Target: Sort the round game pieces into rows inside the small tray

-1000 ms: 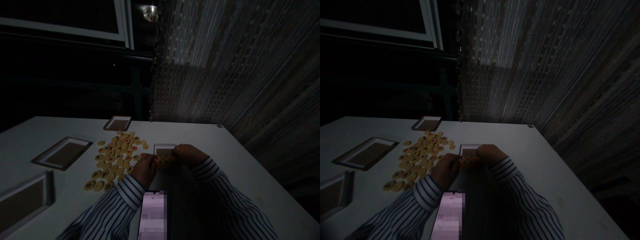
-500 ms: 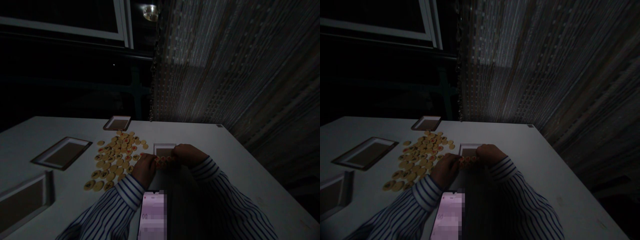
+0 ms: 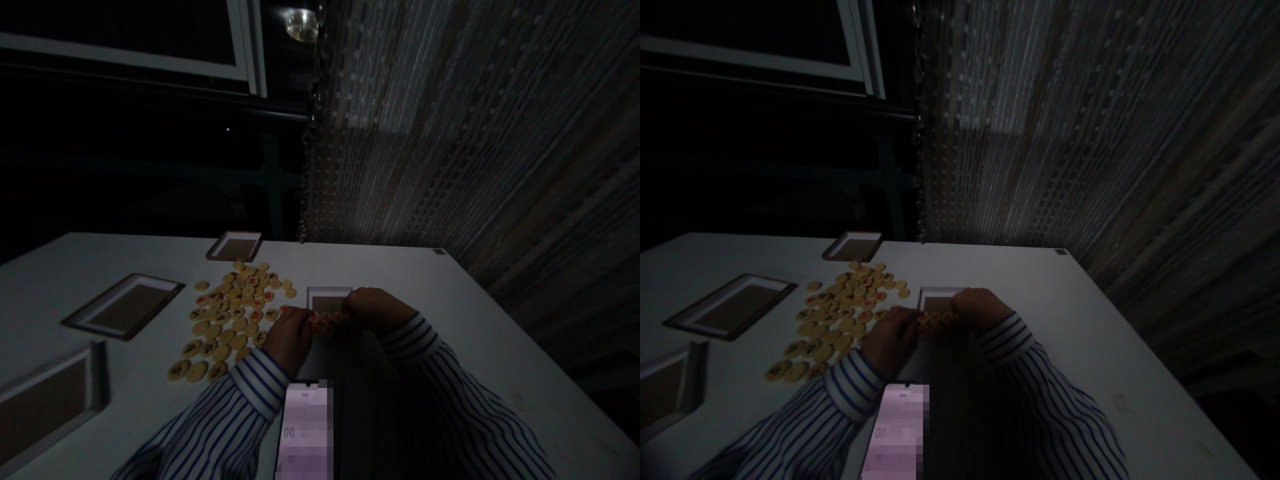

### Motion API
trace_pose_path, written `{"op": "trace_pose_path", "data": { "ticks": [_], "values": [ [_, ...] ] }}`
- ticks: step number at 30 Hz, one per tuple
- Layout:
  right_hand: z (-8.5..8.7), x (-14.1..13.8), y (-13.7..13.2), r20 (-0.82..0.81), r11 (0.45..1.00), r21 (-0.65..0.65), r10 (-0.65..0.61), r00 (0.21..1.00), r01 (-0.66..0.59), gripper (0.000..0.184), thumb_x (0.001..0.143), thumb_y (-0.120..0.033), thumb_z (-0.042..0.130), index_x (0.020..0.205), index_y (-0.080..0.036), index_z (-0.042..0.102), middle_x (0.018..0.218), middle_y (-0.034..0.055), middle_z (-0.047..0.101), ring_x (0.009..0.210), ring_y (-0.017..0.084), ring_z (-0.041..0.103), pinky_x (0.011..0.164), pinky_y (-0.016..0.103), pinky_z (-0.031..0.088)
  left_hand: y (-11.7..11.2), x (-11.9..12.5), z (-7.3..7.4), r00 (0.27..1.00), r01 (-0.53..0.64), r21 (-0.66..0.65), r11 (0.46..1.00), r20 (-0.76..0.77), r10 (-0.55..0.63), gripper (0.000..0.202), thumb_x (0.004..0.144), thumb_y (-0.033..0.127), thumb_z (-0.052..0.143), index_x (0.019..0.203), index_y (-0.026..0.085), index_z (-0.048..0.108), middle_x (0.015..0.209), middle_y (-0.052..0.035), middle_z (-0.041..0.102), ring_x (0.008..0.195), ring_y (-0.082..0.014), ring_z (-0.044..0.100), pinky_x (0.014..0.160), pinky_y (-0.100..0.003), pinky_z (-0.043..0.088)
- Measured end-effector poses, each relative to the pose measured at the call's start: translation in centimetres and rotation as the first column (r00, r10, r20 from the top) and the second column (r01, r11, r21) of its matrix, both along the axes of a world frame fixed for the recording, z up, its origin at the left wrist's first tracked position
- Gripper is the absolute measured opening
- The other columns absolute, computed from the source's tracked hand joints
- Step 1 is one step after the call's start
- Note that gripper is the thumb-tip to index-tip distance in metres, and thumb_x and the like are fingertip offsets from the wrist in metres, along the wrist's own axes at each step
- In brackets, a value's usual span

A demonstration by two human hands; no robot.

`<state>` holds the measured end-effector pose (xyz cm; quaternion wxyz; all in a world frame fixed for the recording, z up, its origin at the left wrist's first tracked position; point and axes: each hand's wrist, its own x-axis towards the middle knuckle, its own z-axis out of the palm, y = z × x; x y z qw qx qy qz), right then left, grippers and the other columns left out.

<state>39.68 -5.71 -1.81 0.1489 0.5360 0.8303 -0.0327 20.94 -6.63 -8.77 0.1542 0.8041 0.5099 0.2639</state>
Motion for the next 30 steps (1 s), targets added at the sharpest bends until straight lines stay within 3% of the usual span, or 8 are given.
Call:
{"op": "trace_pose_path", "data": {
  "ticks": [12, 18, 30],
  "values": [
    [-0.4, 1.0, 0.4, -0.065, 0.994, 0.110, 0.008, 0.998, -0.001, 0.027, 0.075, -0.018, 0.046, 0.096, -0.020, 0.062, 0.094, 0.0084, 0.065, 0.086, 0.020, 0.059, 0.067, 0.027, 0.041, 0.1, 0.0, -0.3, 1.000, 0.013, 0.020, 1.000, 0.000, -0.013, 0.025, 0.078, 0.012, 0.042, 0.094, 0.015, 0.061, 0.087, -0.0078, 0.063, 0.086, -0.0180, 0.058, 0.078, -0.032, 0.047],
    [0.4, 1.1, 0.2, -0.072, 0.980, 0.195, 0.041, 0.997, -0.026, 0.025, 0.079, -0.016, 0.041, 0.095, -0.019, 0.060, 0.093, 0.0070, 0.064, 0.086, 0.018, 0.058, 0.069, 0.027, 0.039, 0.0, 0.0, -0.2, 1.000, 0.011, 0.030, 1.000, 0.008, -0.011, 0.025, 0.078, 0.013, 0.042, 0.094, 0.015, 0.061, 0.089, -0.0081, 0.063, 0.087, -0.0182, 0.058, 0.079, -0.033, 0.047],
    [0.9, 0.7, 0.0, -0.056, 0.972, 0.235, 0.038, 0.998, -0.024, 0.024, 0.085, -0.022, 0.036, 0.094, -0.018, 0.058, 0.092, 0.0077, 0.063, 0.084, 0.018, 0.057, 0.069, 0.028, 0.038, 0.0, 0.0, -0.2, 1.000, 0.004, 0.061, 0.998, 0.026, -0.006, 0.024, 0.077, 0.013, 0.043, 0.093, 0.016, 0.061, 0.089, -0.0072, 0.063, 0.087, -0.0179, 0.058, 0.079, -0.032, 0.047]
  ]
}}
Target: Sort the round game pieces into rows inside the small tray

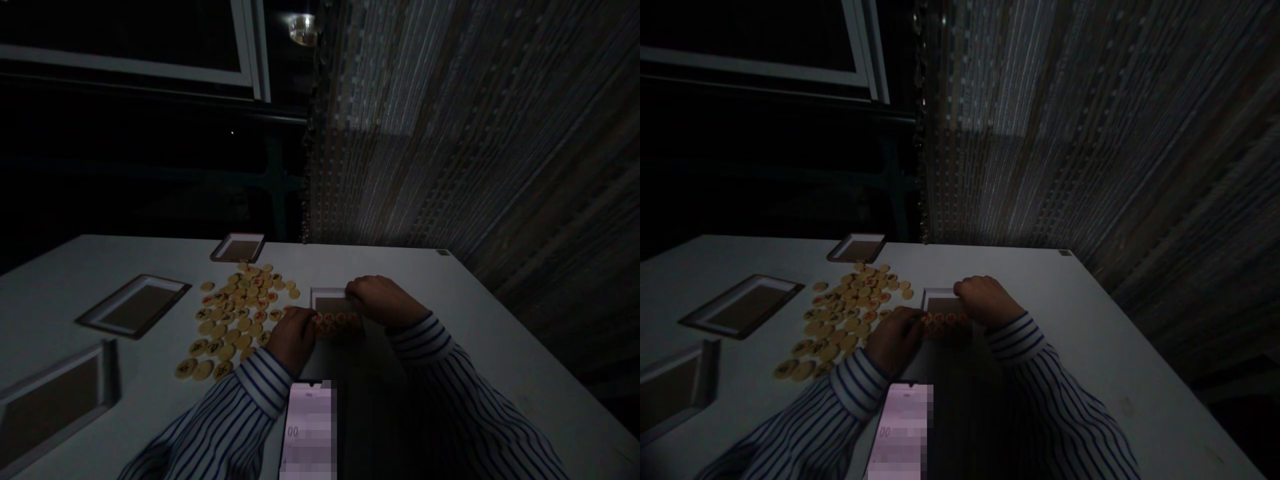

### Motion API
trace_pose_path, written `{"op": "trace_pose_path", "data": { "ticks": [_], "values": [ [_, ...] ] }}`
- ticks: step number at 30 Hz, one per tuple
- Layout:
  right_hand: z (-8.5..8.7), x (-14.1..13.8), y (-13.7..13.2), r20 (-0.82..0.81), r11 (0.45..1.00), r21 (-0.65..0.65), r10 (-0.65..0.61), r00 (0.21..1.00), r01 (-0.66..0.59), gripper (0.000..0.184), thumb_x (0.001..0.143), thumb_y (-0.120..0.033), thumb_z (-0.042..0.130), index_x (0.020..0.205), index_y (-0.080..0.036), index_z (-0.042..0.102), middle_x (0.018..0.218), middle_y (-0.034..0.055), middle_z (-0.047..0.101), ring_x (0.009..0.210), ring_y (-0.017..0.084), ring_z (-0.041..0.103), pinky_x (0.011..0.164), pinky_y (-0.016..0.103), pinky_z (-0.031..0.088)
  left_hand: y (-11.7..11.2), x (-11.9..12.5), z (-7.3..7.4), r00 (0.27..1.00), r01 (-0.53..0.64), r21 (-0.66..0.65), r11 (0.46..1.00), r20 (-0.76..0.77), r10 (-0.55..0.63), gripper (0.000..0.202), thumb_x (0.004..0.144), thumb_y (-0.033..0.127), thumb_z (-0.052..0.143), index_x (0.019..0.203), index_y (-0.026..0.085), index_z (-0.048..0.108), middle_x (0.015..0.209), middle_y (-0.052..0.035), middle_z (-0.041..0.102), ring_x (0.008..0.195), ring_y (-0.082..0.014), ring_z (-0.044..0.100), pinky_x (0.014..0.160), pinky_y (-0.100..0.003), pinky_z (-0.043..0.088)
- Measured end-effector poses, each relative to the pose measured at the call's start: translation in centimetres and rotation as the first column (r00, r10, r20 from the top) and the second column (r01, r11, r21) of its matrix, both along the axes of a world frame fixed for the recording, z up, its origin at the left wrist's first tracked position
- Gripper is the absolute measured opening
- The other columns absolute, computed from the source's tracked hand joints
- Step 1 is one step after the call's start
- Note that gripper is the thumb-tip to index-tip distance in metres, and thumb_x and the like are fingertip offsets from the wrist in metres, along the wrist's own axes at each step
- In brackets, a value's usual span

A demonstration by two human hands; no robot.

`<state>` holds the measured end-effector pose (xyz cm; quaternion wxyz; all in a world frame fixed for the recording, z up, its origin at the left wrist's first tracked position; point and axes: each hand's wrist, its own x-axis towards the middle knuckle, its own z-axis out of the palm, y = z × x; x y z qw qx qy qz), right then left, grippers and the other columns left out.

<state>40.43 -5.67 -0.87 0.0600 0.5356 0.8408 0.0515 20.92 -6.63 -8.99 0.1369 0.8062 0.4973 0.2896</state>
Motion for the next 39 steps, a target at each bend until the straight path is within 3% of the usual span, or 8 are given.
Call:
{"op": "trace_pose_path", "data": {
  "ticks": [10, 21, 25, 28, 34, 39],
  "values": [
    [1.4, -0.9, -0.7, -0.021, 0.993, 0.118, -0.006, 1.000, 0.009, 0.026, 0.087, -0.026, 0.033, 0.092, -0.018, 0.057, 0.092, 0.0069, 0.063, 0.084, 0.019, 0.056, 0.071, 0.030, 0.037, 0.6, -1.3, 0.9, 0.995, -0.086, 0.088, 0.992, 0.055, 0.082, 0.024, 0.078, 0.022, 0.044, 0.093, 0.014, 0.061, 0.090, -0.0079, 0.065, 0.085, -0.0176, 0.060, 0.078, -0.031, 0.047],
    [2.8, -1.5, -1.6, -0.179, 0.959, 0.261, -0.061, 0.982, 0.107, 0.027, 0.087, -0.025, 0.035, 0.102, -0.018, 0.057, 0.093, 0.0074, 0.064, 0.089, 0.019, 0.055, 0.076, 0.030, 0.033, 2.8, -5.2, 3.8, 0.964, -0.259, 0.056, 0.964, 0.083, 0.254, 0.031, 0.077, 0.041, 0.044, 0.087, 0.018, 0.061, 0.085, -0.0050, 0.066, 0.070, -0.0173, 0.061, 0.066, -0.028, 0.047],
    [2.6, -1.8, -1.6, -0.238, 0.942, 0.316, -0.037, 0.971, 0.113, 0.027, 0.087, -0.025, 0.036, 0.104, -0.018, 0.056, 0.093, 0.0068, 0.064, 0.090, 0.018, 0.055, 0.078, 0.029, 0.033, 3.3, -7.6, 3.2, 0.931, -0.366, 0.020, 0.930, 0.019, 0.365, 0.031, 0.076, 0.043, 0.044, 0.084, 0.018, 0.061, 0.083, -0.0053, 0.066, 0.074, -0.0190, 0.061, 0.067, -0.028, 0.045],
    [2.5, -2.6, -1.3, -0.247, 0.937, 0.334, -0.013, 0.969, 0.098, 0.027, 0.087, -0.025, 0.036, 0.103, -0.018, 0.057, 0.092, 0.0056, 0.065, 0.089, 0.018, 0.055, 0.077, 0.030, 0.033, 3.2, -8.6, 2.7, 0.927, -0.371, 0.007, 0.929, -0.064, 0.370, 0.030, 0.076, 0.042, 0.044, 0.083, 0.018, 0.061, 0.085, -0.0060, 0.066, 0.080, -0.0202, 0.061, 0.069, -0.029, 0.044],
    [2.9, -5.4, -0.2, -0.240, 0.951, 0.304, 0.020, 0.971, 0.056, 0.028, 0.087, -0.026, 0.036, 0.103, -0.019, 0.057, 0.092, 0.0056, 0.065, 0.089, 0.018, 0.055, 0.075, 0.030, 0.034, 2.8, -8.0, 2.8, 0.923, -0.343, 0.011, 0.939, -0.184, 0.339, 0.027, 0.075, 0.035, 0.046, 0.088, 0.018, 0.063, 0.088, -0.0070, 0.066, 0.085, -0.0201, 0.059, 0.074, -0.029, 0.042],
    [2.1, -7.3, 0.5, -0.198, 0.971, 0.237, 0.036, 0.980, 0.013, 0.029, 0.087, -0.026, 0.035, 0.104, -0.019, 0.057, 0.092, 0.0072, 0.065, 0.088, 0.019, 0.056, 0.074, 0.030, 0.034, 2.8, -7.2, 2.4, 0.891, -0.363, 0.054, 0.930, -0.274, 0.363, 0.026, 0.075, 0.034, 0.047, 0.087, 0.018, 0.065, 0.088, -0.0085, 0.064, 0.087, -0.0212, 0.057, 0.077, -0.030, 0.041]
  ]
}}
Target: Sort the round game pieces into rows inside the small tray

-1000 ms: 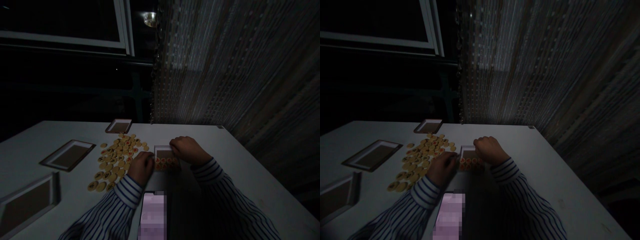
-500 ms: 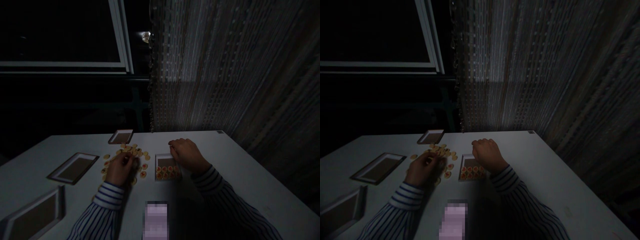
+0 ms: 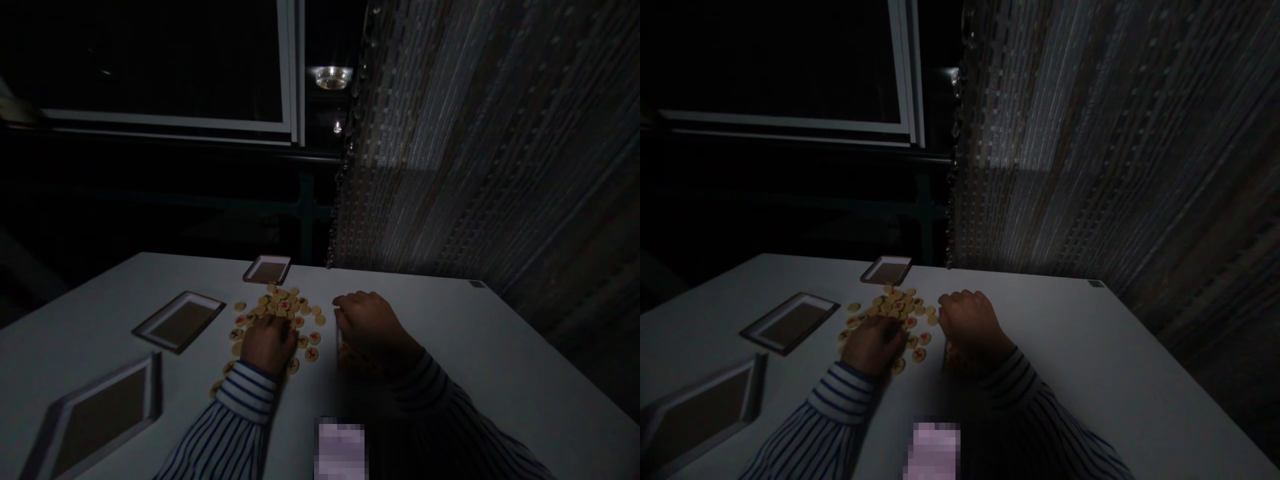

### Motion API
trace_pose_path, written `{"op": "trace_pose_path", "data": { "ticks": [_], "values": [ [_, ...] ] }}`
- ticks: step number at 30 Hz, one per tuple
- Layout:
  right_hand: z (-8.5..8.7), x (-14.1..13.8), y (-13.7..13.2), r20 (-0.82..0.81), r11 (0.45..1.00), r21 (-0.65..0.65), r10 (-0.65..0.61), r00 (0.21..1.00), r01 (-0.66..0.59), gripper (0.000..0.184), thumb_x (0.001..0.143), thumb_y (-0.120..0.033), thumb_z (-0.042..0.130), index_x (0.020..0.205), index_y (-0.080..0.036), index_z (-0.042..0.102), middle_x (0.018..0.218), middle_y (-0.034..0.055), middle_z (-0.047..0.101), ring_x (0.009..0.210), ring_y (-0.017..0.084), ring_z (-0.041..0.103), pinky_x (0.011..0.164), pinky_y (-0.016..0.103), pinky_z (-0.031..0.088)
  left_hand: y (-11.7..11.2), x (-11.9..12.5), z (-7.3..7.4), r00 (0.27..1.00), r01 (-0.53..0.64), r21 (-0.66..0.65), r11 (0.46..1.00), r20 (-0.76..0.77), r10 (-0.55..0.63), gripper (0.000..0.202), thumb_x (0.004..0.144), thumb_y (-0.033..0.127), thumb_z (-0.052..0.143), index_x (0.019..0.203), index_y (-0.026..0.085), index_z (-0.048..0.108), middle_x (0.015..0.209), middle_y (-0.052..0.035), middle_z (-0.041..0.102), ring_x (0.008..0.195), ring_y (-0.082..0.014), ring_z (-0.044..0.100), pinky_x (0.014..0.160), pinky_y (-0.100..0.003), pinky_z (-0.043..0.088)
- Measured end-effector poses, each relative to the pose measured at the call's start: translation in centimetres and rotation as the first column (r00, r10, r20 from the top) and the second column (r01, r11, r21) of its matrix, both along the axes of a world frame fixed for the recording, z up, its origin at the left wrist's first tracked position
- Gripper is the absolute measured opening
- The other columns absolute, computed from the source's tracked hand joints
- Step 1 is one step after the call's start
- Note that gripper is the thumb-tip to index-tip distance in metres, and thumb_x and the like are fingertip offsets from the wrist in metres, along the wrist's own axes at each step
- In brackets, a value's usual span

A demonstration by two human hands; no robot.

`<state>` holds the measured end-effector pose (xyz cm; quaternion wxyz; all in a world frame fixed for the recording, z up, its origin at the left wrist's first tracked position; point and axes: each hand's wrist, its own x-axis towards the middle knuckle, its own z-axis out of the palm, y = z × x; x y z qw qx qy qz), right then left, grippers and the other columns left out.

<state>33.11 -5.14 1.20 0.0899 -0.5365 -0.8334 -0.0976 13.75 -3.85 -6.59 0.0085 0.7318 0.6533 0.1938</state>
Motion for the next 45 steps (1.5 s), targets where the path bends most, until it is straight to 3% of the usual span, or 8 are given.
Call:
{"op": "trace_pose_path", "data": {
  "ticks": [7, 17, 38, 45],
  "values": [
    [-0.9, -0.4, 0.1, 0.044, 0.999, -0.036, -0.003, 0.999, 0.004, 0.029, 0.086, -0.026, 0.036, 0.105, -0.018, 0.057, 0.093, 0.0086, 0.065, 0.088, 0.019, 0.056, 0.075, 0.031, 0.035, 0.4, 0.2, -1.0, 0.992, -0.056, 0.046, 0.997, -0.110, 0.061, 0.031, 0.074, 0.038, 0.045, 0.083, 0.018, 0.068, 0.085, -0.0108, 0.060, 0.084, -0.0240, 0.056, 0.075, -0.034, 0.041],
    [-0.5, -0.6, -0.3, 0.065, 0.999, -0.045, -0.005, 0.998, 0.008, 0.028, 0.086, -0.026, 0.035, 0.103, -0.019, 0.057, 0.092, 0.0077, 0.065, 0.086, 0.019, 0.057, 0.073, 0.030, 0.036, 1.3, 0.0, -2.5, 0.995, -0.040, 0.088, 0.995, -0.093, 0.048, 0.032, 0.075, 0.037, 0.042, 0.080, 0.019, 0.068, 0.079, -0.0098, 0.058, 0.081, -0.0228, 0.054, 0.075, -0.033, 0.041],
    [-0.4, -0.8, -0.5, 0.073, 0.999, -0.044, 0.013, 0.997, -0.010, 0.027, 0.086, -0.024, 0.035, 0.101, -0.019, 0.057, 0.090, 0.0066, 0.064, 0.085, 0.020, 0.057, 0.072, 0.032, 0.037, 1.1, 0.1, -1.8, 1.000, -0.015, 0.012, 1.000, -0.021, 0.015, 0.028, 0.072, 0.033, 0.047, 0.083, 0.018, 0.069, 0.081, -0.0106, 0.061, 0.085, -0.0234, 0.056, 0.079, -0.034, 0.041],
    [-0.3, -0.7, -0.5, 0.080, 0.999, -0.055, 0.009, 0.997, -0.004, 0.027, 0.086, -0.025, 0.034, 0.101, -0.020, 0.057, 0.091, 0.0062, 0.064, 0.085, 0.019, 0.057, 0.072, 0.031, 0.037, 1.3, -0.2, -2.2, 1.000, 0.009, 0.063, 0.998, 0.002, -0.009, 0.029, 0.072, 0.033, 0.047, 0.086, 0.019, 0.069, 0.079, -0.0089, 0.058, 0.083, -0.0223, 0.055, 0.079, -0.034, 0.041]
  ]
}}
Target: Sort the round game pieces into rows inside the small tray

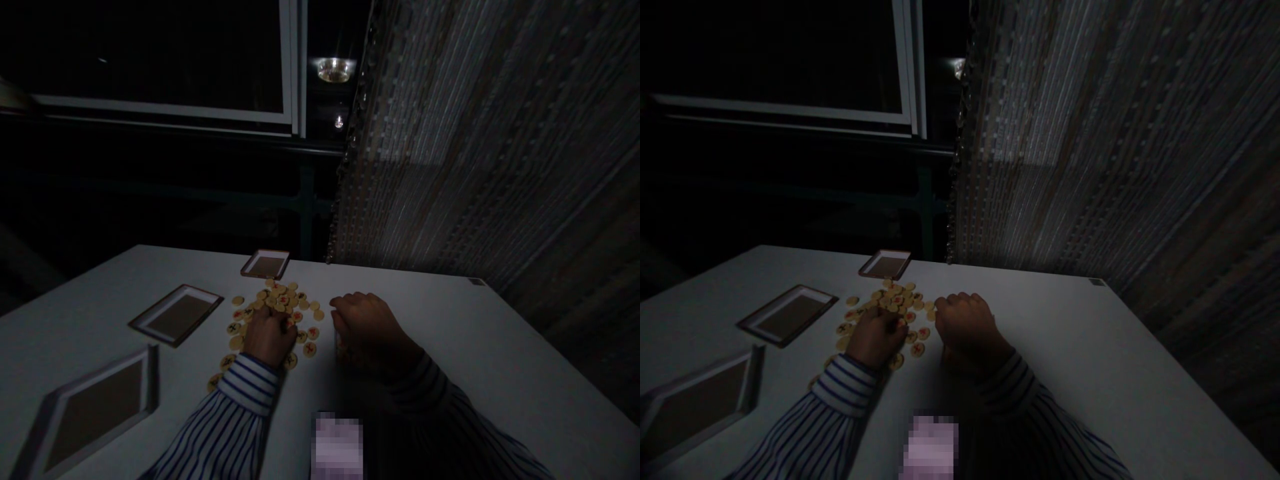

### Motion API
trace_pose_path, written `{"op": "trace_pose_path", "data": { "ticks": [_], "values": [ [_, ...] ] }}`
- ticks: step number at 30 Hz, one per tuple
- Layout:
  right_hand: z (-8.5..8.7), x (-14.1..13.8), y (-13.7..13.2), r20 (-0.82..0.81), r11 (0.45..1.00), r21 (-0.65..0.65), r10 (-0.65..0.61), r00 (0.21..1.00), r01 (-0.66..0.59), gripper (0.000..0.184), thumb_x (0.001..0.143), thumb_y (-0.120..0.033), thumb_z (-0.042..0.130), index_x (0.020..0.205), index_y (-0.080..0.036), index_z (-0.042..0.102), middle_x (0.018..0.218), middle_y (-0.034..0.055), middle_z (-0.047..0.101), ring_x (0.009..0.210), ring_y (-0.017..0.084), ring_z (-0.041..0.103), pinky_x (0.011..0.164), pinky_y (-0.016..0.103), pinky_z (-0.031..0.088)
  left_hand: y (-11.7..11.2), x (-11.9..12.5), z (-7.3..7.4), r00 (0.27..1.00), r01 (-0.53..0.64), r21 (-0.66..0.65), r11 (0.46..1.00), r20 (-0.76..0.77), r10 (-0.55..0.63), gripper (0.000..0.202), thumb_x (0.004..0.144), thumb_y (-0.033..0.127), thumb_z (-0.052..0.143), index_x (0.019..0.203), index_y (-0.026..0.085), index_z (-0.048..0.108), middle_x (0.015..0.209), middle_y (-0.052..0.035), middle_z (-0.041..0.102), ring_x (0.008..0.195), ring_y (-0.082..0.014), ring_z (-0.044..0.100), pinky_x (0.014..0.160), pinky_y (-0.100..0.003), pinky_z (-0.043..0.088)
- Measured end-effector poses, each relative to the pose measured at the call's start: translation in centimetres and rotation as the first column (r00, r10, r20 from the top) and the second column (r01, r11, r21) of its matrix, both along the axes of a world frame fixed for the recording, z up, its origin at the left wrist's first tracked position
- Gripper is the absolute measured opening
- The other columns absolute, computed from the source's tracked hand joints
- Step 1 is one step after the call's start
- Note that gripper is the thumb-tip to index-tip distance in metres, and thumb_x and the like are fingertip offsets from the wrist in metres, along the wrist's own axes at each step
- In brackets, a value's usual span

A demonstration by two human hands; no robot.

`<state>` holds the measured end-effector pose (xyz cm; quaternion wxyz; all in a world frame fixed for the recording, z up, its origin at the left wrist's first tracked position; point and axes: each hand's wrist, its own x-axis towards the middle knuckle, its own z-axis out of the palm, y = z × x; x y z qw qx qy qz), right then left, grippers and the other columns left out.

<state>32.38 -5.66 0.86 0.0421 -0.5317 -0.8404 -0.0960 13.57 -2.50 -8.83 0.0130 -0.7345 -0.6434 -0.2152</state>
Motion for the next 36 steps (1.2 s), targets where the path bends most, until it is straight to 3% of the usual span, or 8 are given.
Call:
{"op": "trace_pose_path", "data": {
  "ticks": [4, 12, 20, 24, 27, 31, 36],
  "values": [
    [0.2, 0.0, -0.1, 0.003, 1.000, -0.014, -0.019, 1.000, 0.019, 0.028, 0.087, -0.026, 0.035, 0.103, -0.020, 0.056, 0.093, 0.0074, 0.064, 0.088, 0.019, 0.057, 0.074, 0.031, 0.037, -0.1, 0.1, 0.5, 0.998, 0.010, 0.074, 0.997, 0.056, -0.014, 0.028, 0.073, 0.034, 0.047, 0.084, 0.019, 0.068, 0.080, -0.0080, 0.057, 0.085, -0.0220, 0.053, 0.079, -0.033, 0.041],
    [0.3, 0.5, -0.1, -0.003, 1.000, 0.010, -0.026, 1.000, 0.026, 0.028, 0.086, -0.026, 0.036, 0.105, -0.020, 0.056, 0.093, 0.0076, 0.064, 0.086, 0.019, 0.057, 0.073, 0.031, 0.037, -0.3, 0.3, 0.9, 0.979, 0.062, 0.231, 0.971, 0.175, -0.104, 0.029, 0.075, 0.033, 0.049, 0.096, 0.017, 0.063, 0.101, -0.0080, 0.058, 0.098, -0.0212, 0.051, 0.089, -0.033, 0.039],
    [0.5, 1.1, -0.3, -0.018, 0.999, 0.030, -0.024, 1.000, 0.024, 0.029, 0.087, -0.027, 0.035, 0.107, -0.020, 0.055, 0.094, 0.0072, 0.064, 0.089, 0.019, 0.056, 0.075, 0.032, 0.037, -0.6, 0.7, 1.1, 0.907, 0.125, 0.283, 0.951, 0.357, -0.225, 0.029, 0.076, 0.032, 0.050, 0.098, 0.015, 0.059, 0.105, -0.0081, 0.060, 0.101, -0.0191, 0.053, 0.091, -0.032, 0.041],
    [0.8, 1.6, -0.5, -0.011, 0.999, 0.033, -0.042, 0.999, 0.042, 0.030, 0.087, -0.028, 0.034, 0.108, -0.020, 0.054, 0.095, 0.0072, 0.064, 0.090, 0.020, 0.056, 0.075, 0.032, 0.037, -1.3, 1.2, 1.7, 0.846, 0.092, 0.201, 0.975, 0.500, -0.183, 0.030, 0.074, 0.033, 0.052, 0.099, 0.017, 0.058, 0.096, -0.0057, 0.064, 0.086, -0.0174, 0.060, 0.078, -0.030, 0.048],
    [1.2, 2.3, -0.7, -0.008, 0.997, 0.017, -0.074, 0.997, 0.074, 0.031, 0.088, -0.029, 0.033, 0.110, -0.020, 0.054, 0.098, 0.0075, 0.063, 0.091, 0.019, 0.056, 0.076, 0.032, 0.038, -1.7, 1.7, 2.2, 0.780, 0.078, 0.121, 0.990, 0.611, -0.136, 0.030, 0.073, 0.035, 0.053, 0.096, 0.017, 0.058, 0.082, -0.0037, 0.066, 0.071, -0.0153, 0.061, 0.069, -0.029, 0.050],
    [1.6, 3.3, -1.0, -0.020, 0.997, -0.003, -0.082, 0.996, 0.082, 0.032, 0.088, -0.030, 0.033, 0.111, -0.019, 0.053, 0.100, 0.0078, 0.063, 0.095, 0.018, 0.055, 0.079, 0.031, 0.037, -2.1, 2.7, 2.3, 0.651, 0.129, 0.072, 0.989, 0.746, -0.139, 0.031, 0.068, 0.036, 0.058, 0.093, 0.016, 0.058, 0.080, -0.0040, 0.066, 0.071, -0.0159, 0.062, 0.067, -0.028, 0.051],
    [1.5, 4.7, -1.2, -0.065, 0.996, -0.018, -0.093, 0.994, 0.092, 0.032, 0.088, -0.032, 0.033, 0.110, -0.020, 0.054, 0.099, 0.0067, 0.063, 0.095, 0.017, 0.055, 0.080, 0.030, 0.037, -2.4, 3.8, 1.8, 0.377, 0.237, -0.014, 0.971, 0.923, -0.079, 0.035, 0.064, 0.036, 0.064, 0.091, 0.015, 0.056, 0.077, -0.0037, 0.066, 0.066, -0.0147, 0.062, 0.059, -0.026, 0.051]
  ]
}}
